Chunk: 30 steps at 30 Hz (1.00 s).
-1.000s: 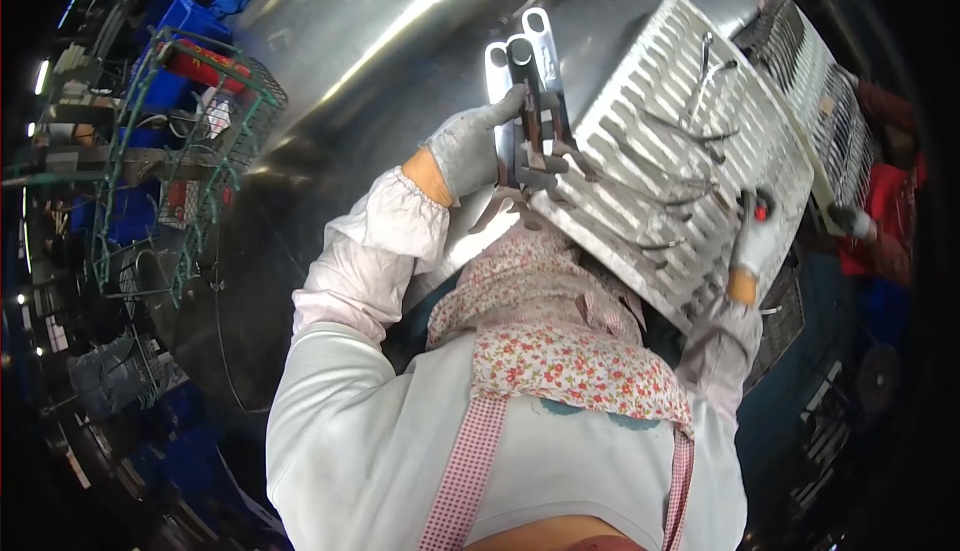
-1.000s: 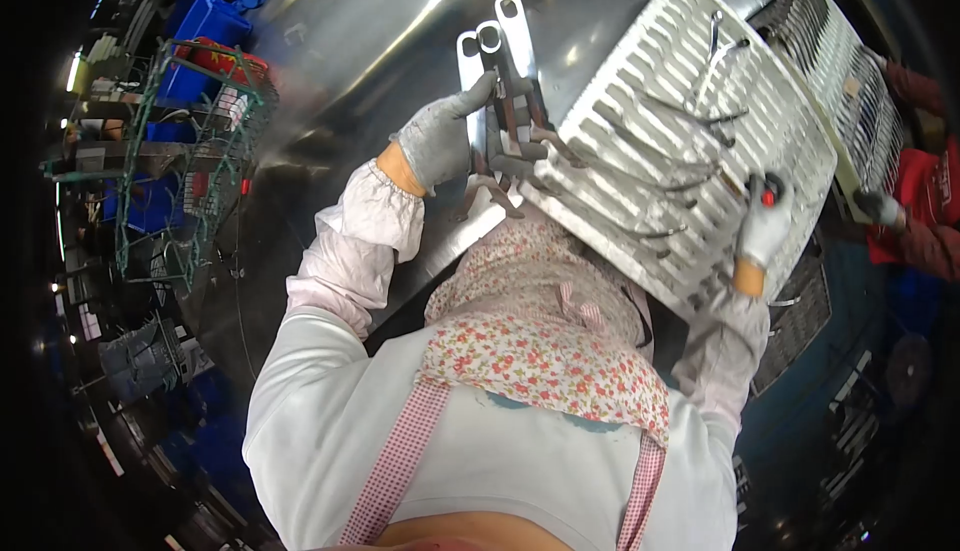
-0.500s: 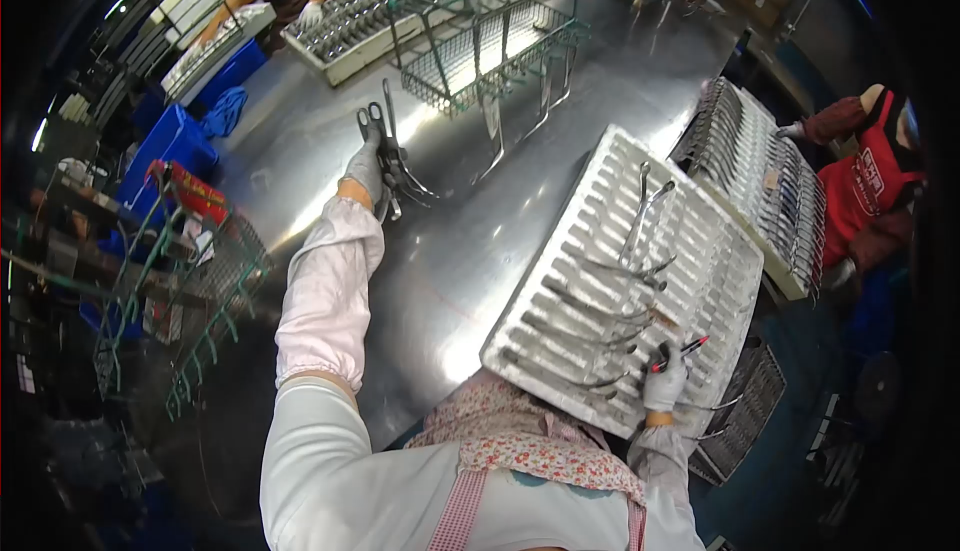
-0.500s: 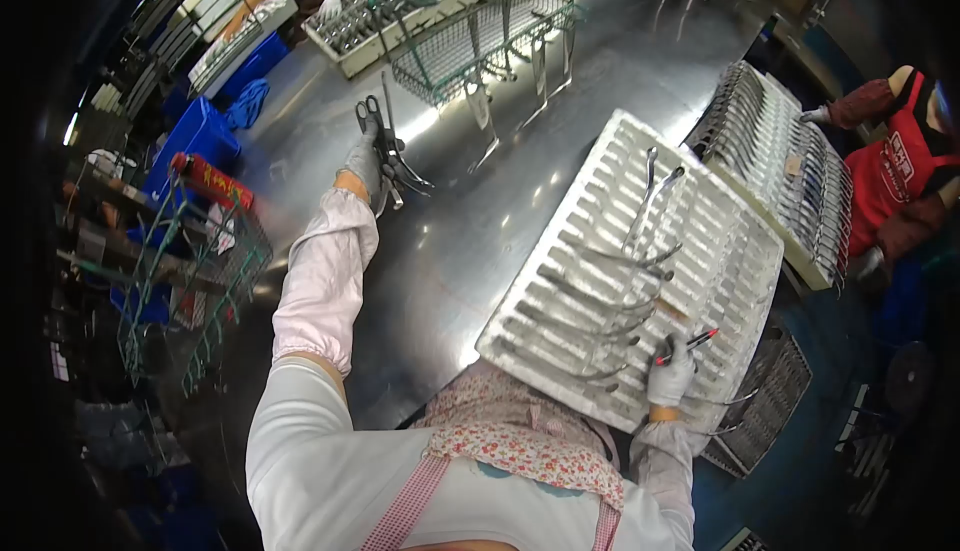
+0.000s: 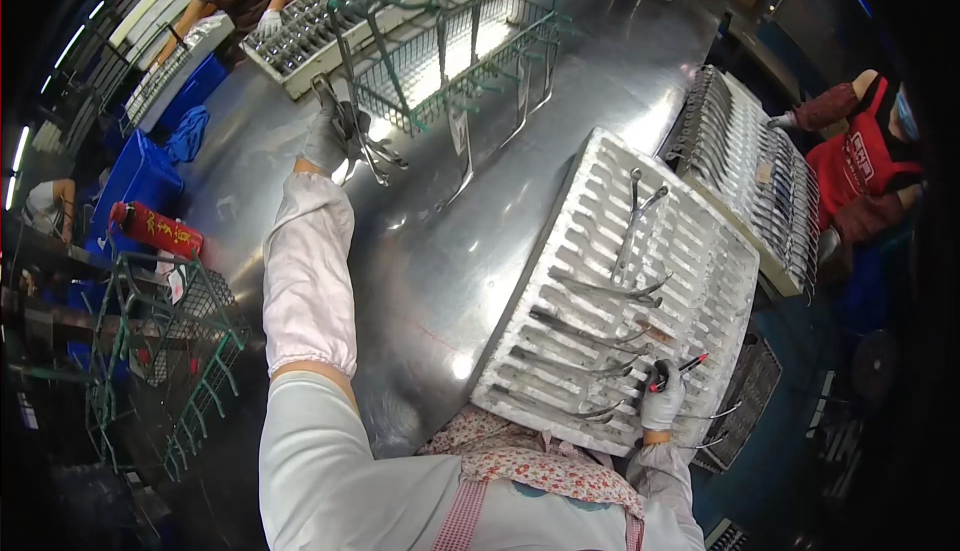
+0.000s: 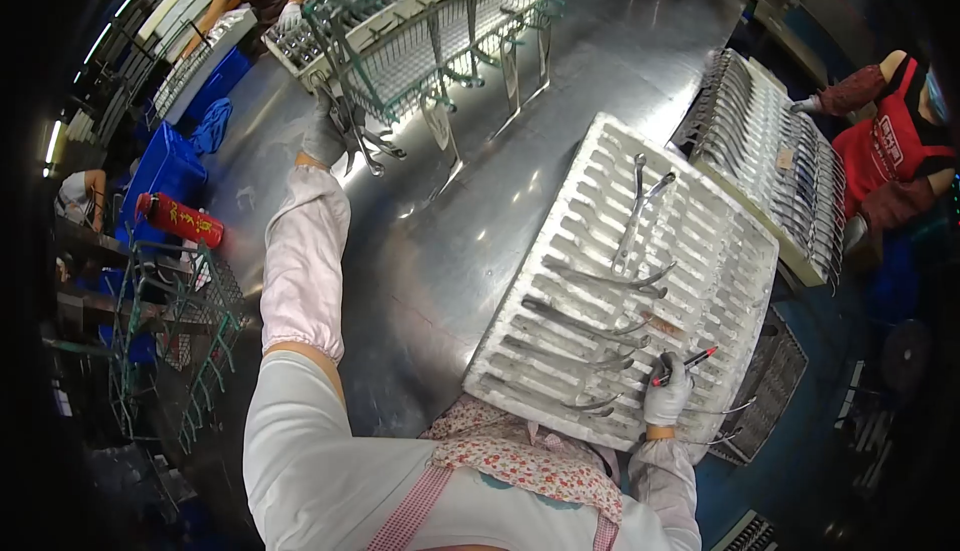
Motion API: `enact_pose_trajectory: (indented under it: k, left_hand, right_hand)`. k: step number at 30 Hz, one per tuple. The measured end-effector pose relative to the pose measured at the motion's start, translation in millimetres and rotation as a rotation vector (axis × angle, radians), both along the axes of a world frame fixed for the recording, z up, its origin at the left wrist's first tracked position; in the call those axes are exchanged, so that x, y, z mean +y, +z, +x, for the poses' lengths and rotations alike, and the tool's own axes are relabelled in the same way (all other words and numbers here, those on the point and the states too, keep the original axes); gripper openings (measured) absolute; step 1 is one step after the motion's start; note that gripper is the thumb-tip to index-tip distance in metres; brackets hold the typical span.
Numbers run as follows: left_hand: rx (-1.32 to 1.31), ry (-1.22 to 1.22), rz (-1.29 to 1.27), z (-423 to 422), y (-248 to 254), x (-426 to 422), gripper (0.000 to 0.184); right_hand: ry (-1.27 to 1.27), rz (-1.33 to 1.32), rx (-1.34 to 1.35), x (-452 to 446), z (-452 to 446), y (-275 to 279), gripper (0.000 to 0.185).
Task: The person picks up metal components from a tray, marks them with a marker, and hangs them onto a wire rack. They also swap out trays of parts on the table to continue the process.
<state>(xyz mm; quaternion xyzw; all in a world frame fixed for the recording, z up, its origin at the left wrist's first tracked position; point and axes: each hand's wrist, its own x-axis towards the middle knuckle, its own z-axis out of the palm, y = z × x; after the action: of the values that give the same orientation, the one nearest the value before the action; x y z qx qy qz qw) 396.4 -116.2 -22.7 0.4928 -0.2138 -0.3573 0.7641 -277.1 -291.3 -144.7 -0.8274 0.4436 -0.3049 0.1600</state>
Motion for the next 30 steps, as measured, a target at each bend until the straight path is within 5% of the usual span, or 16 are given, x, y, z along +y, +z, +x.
enact_pose_trajectory:
  k: [5, 8, 20, 30]
  left_hand:
    - [-0.151, 0.072, 0.305, -10, 13, 6, 0.069]
    - [-0.232, -0.027, 0.271, -9, 28, 0, 0.078]
    - [0.000, 0.213, 0.183, -12, 28, -48, 0.060]
    - [0.006, -0.002, 0.407, -39, 15, -53, 0.065]
  right_hand:
    - [0.001, -0.047, 0.046, -4, -4, -3, 0.029]
    - [0.002, -0.020, 0.019, -3, -3, -3, 0.029]
    - [-0.001, -0.019, 0.014, -5, -5, -1, 0.026]
    - [-0.039, -0.029, 0.059, -2, -1, 8, 0.023]
